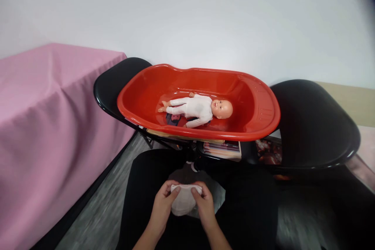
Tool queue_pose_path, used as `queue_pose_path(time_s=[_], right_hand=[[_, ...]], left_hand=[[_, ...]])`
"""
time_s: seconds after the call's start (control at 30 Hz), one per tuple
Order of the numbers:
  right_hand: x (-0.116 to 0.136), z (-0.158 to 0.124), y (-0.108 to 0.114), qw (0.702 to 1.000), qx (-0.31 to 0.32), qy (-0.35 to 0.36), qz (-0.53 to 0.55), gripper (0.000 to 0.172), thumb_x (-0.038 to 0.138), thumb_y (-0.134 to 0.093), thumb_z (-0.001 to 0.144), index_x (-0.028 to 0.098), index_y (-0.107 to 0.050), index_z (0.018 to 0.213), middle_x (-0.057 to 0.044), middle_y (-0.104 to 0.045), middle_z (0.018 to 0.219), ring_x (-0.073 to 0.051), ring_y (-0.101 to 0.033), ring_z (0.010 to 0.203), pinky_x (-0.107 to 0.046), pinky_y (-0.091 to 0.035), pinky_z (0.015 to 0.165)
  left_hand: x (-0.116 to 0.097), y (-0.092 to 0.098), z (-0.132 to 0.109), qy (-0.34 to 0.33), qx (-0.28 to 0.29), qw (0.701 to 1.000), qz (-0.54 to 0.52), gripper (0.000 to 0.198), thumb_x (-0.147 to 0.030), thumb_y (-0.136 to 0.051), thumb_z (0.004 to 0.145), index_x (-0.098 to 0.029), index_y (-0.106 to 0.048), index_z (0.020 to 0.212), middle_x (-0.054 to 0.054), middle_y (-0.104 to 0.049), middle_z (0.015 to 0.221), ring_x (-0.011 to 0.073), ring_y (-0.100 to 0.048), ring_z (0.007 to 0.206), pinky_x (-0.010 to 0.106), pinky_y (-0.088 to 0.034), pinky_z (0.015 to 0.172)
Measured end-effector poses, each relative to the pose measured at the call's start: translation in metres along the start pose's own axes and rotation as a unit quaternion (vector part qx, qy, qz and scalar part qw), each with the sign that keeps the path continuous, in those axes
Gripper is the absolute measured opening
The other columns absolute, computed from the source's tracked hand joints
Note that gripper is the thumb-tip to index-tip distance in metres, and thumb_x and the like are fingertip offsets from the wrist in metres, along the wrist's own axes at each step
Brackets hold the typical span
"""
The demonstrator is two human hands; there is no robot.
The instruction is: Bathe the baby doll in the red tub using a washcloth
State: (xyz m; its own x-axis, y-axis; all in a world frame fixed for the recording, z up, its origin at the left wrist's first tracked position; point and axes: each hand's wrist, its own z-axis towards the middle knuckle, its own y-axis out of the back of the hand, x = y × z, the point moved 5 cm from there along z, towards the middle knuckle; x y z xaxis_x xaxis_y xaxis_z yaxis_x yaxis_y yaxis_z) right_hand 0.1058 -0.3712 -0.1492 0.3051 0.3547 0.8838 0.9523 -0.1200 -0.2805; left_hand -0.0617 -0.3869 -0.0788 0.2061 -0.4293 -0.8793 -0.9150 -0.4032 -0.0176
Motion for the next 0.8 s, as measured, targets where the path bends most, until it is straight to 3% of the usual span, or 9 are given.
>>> queue_pose_path(time_s=[0.07,0.17,0.33,0.43,0.6,0.73,0.8], right_hand=[[0.009,-0.002,-0.004,0.999,0.036,0.016,-0.024,0.032,0.045,-0.088,0.079,0.021,-0.081,0.1,-0.006,-0.079,0.099,-0.024,-0.071,0.091,-0.03,-0.056,0.084],[0.024,-0.007,-0.012,0.99,0.097,0.059,-0.088,0.034,0.032,-0.09,0.076,0.025,-0.084,0.109,-0.007,-0.08,0.111,-0.027,-0.073,0.106,-0.035,-0.055,0.096],[0.036,-0.013,-0.024,0.96,0.179,0.126,-0.176,0.017,0.04,-0.077,0.096,0.029,-0.088,0.103,-0.007,-0.08,0.101,-0.026,-0.07,0.103,-0.036,-0.05,0.098],[0.03,-0.013,-0.023,0.961,0.181,0.112,-0.178,0.03,0.049,-0.07,0.101,0.026,-0.088,0.094,-0.007,-0.079,0.091,-0.025,-0.07,0.092,-0.034,-0.049,0.089],[0.01,-0.002,-0.012,0.98,0.137,0.026,-0.142,0.05,0.068,-0.073,0.092,0.021,-0.088,0.091,-0.008,-0.079,0.087,-0.024,-0.068,0.083,-0.031,-0.048,0.079],[0.001,0.001,-0.012,0.99,0.128,-0.024,-0.052,0.063,0.08,-0.083,0.072,0.017,-0.082,0.076,-0.006,-0.072,0.071,-0.021,-0.062,0.07,-0.031,-0.047,0.071],[-0.003,-0.004,-0.017,0.989,0.14,-0.045,0.013,0.069,0.079,-0.093,0.056,0.017,-0.083,0.085,-0.007,-0.073,0.076,-0.023,-0.065,0.074,-0.033,-0.051,0.073]], left_hand=[[-0.005,0.002,0.003,-0.024,0.037,0.999,0.029,0.044,-0.055,-0.09,0.071,-0.018,-0.078,0.092,0.009,-0.081,0.094,0.0261,-0.073,0.087,0.031,-0.057,0.079],[-0.017,0.006,0.003,-0.096,0.089,0.984,0.123,0.024,-0.043,-0.08,0.084,-0.021,-0.083,0.093,0.01,-0.082,0.103,0.0289,-0.075,0.103,0.034,-0.057,0.096],[-0.031,0.001,-0.005,-0.204,0.189,0.93,0.242,0.021,-0.036,-0.069,0.097,-0.029,-0.088,0.101,0.009,-0.082,0.114,0.0286,-0.074,0.117,0.036,-0.052,0.108],[-0.029,0.001,-0.006,-0.18,0.204,0.927,0.258,0.027,-0.037,-0.064,0.099,-0.03,-0.089,0.109,0.009,-0.082,0.119,0.0289,-0.074,0.117,0.036,-0.053,0.107],[-0.032,0.013,-0.001,-0.105,0.164,0.955,0.223,0.035,-0.047,-0.064,0.098,-0.029,-0.087,0.116,0.009,-0.081,0.124,0.0296,-0.074,0.116,0.036,-0.053,0.105],[-0.039,0.017,0.001,-0.079,0.141,0.974,0.156,0.043,-0.059,-0.072,0.093,-0.024,-0.086,0.113,0.011,-0.083,0.11,0.0267,-0.075,0.094,0.032,-0.058,0.085],[-0.041,0.014,0.0,-0.053,0.109,0.988,0.095,0.052,-0.066,-0.08,0.084,-0.021,-0.084,0.109,0.012,-0.083,0.108,0.0257,-0.074,0.085,0.031,-0.058,0.074]])
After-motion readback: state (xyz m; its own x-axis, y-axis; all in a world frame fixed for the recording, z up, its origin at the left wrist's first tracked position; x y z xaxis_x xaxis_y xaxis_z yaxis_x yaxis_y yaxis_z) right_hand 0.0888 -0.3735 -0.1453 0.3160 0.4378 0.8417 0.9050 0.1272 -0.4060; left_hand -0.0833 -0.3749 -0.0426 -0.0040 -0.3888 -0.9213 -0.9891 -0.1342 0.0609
